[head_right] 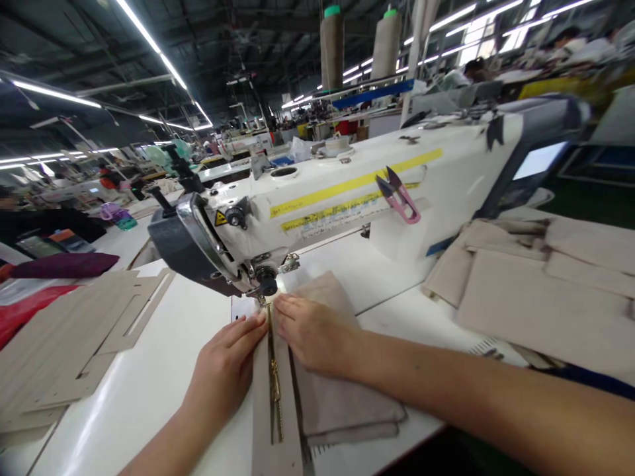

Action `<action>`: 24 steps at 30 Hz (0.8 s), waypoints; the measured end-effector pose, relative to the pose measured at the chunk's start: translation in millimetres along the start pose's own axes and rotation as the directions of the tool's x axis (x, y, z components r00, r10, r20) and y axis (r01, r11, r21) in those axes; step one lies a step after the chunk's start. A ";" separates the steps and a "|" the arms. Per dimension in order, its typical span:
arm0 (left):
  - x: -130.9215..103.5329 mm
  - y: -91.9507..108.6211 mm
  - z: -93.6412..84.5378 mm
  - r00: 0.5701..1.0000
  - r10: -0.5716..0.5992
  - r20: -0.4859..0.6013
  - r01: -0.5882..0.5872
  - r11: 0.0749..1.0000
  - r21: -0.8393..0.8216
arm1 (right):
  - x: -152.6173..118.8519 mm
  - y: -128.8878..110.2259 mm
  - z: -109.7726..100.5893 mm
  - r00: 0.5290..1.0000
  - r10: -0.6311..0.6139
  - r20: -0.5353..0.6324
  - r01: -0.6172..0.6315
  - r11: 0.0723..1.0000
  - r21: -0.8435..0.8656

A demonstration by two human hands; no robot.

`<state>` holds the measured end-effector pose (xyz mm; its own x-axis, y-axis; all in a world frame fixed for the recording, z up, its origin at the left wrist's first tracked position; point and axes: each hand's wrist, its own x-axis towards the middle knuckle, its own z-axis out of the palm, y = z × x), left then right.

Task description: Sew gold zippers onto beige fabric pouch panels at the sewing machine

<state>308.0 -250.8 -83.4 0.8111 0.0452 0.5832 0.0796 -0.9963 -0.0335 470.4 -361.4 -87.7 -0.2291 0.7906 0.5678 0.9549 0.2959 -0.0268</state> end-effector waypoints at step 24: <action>4.1 6.7 -9.1 0.999 0.023 0.031 -0.021 0.998 -0.051 | 9.8 -10.1 -20.2 0.984 0.111 0.139 -0.137 0.973 0.188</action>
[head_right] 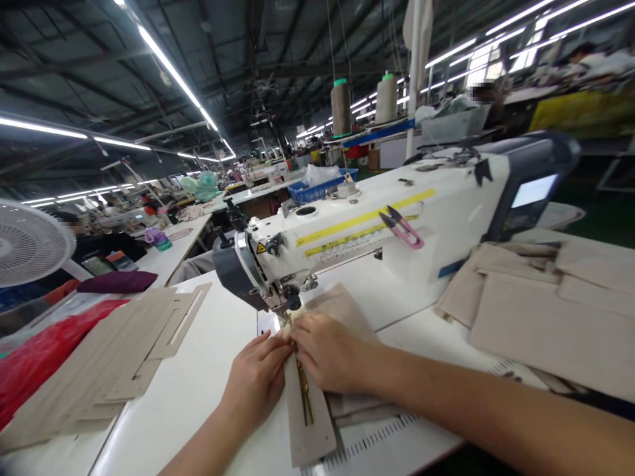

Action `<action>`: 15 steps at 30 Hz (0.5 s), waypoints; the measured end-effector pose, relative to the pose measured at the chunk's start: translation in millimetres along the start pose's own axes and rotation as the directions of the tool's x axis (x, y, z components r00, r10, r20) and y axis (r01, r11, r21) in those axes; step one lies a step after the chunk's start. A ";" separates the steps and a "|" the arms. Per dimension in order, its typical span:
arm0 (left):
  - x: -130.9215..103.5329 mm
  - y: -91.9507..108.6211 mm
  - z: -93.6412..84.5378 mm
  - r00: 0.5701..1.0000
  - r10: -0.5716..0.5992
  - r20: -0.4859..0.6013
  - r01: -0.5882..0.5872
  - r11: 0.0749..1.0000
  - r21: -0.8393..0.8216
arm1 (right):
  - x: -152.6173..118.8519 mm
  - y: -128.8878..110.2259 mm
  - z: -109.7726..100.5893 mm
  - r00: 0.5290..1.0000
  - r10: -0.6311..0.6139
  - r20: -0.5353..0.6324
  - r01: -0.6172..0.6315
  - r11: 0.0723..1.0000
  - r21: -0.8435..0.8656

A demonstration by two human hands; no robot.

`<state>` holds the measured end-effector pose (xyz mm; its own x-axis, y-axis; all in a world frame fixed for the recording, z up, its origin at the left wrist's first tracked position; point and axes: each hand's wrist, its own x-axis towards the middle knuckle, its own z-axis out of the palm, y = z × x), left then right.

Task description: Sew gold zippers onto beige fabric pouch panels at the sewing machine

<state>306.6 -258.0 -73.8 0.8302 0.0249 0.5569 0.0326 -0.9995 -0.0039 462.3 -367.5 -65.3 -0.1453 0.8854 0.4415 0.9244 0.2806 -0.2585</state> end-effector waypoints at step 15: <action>-2.8 9.2 -2.6 0.992 -0.121 0.038 0.122 0.992 -0.037 | -1.6 -24.7 11.8 0.969 0.240 -0.063 -0.238 0.971 0.028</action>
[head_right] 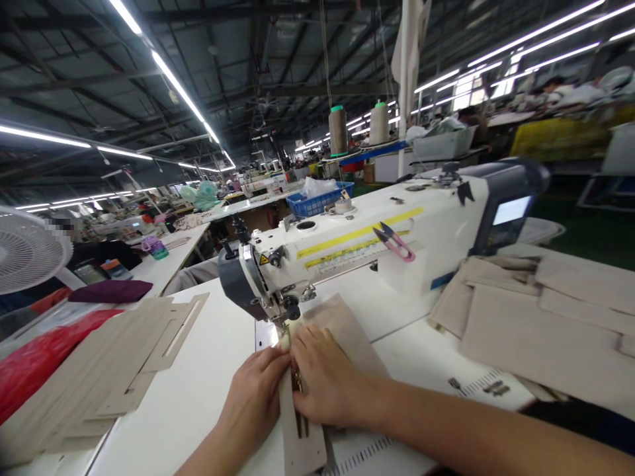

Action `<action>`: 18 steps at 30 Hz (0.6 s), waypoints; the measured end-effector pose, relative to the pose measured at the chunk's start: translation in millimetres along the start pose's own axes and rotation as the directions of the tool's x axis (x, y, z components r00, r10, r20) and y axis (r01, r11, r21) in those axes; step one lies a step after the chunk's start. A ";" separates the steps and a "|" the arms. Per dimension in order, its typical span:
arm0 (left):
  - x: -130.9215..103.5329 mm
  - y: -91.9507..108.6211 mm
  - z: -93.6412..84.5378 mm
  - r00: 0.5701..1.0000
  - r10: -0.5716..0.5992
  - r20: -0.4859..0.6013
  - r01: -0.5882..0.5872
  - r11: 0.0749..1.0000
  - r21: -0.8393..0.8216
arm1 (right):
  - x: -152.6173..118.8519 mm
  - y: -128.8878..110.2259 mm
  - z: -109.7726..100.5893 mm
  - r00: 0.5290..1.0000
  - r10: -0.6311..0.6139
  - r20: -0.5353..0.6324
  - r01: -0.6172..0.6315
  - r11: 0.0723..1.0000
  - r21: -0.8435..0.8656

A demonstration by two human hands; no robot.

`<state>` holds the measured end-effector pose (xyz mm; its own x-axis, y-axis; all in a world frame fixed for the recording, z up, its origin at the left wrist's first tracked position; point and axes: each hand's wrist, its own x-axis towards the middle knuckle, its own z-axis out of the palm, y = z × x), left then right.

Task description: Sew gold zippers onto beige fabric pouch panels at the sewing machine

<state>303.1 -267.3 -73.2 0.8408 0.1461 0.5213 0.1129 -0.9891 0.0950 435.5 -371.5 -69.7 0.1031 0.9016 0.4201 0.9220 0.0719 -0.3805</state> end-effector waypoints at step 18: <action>-9.0 7.5 2.3 0.998 0.064 -0.003 -0.063 0.987 0.147 | -22.4 8.0 11.5 0.956 -0.287 -0.067 0.261 0.929 -0.261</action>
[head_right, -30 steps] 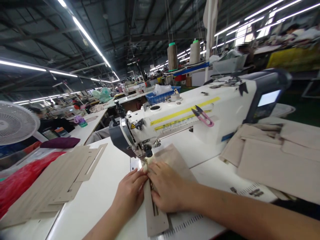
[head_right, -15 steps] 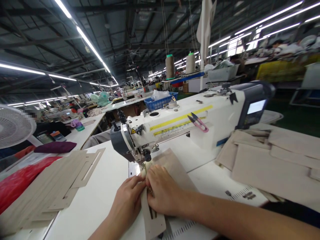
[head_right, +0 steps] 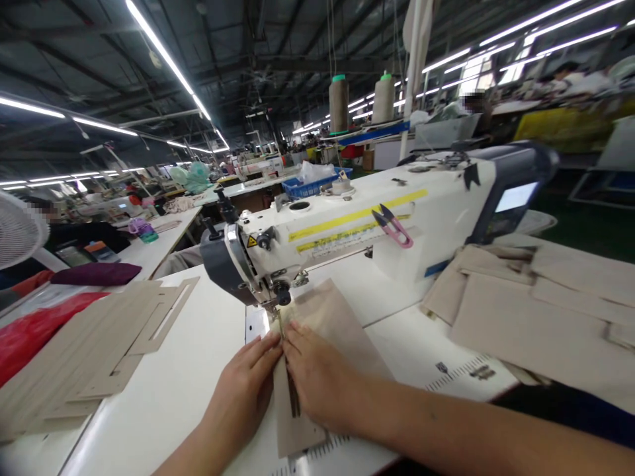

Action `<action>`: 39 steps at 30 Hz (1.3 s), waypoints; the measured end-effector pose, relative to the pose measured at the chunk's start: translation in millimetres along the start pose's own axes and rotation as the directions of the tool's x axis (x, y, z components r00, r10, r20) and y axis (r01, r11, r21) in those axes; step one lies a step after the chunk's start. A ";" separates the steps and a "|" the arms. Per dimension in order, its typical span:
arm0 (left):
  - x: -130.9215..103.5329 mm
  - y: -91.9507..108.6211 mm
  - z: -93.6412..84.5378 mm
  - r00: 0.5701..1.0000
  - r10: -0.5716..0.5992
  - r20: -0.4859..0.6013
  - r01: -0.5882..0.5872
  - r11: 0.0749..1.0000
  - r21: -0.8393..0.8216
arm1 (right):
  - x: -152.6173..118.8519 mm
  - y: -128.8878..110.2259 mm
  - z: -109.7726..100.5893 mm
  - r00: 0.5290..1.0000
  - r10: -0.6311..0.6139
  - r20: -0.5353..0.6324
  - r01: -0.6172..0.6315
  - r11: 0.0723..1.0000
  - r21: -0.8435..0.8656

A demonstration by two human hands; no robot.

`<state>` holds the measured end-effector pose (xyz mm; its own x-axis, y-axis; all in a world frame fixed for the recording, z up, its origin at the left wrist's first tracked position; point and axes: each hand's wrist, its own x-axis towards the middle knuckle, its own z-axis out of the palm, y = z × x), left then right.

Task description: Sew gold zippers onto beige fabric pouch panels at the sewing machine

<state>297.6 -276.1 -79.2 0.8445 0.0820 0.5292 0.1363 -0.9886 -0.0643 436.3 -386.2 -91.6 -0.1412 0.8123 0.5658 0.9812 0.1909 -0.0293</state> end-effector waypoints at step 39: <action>22.4 -34.2 14.7 0.999 -0.044 0.003 0.044 0.990 -0.135 | 43.8 45.5 10.7 0.993 0.078 0.091 -0.103 0.946 0.306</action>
<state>319.5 -238.6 -77.5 0.8391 0.1261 0.5291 0.1025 -0.9920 0.0739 473.3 -336.0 -77.0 -0.0753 0.8716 0.4844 0.9026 0.2661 -0.3385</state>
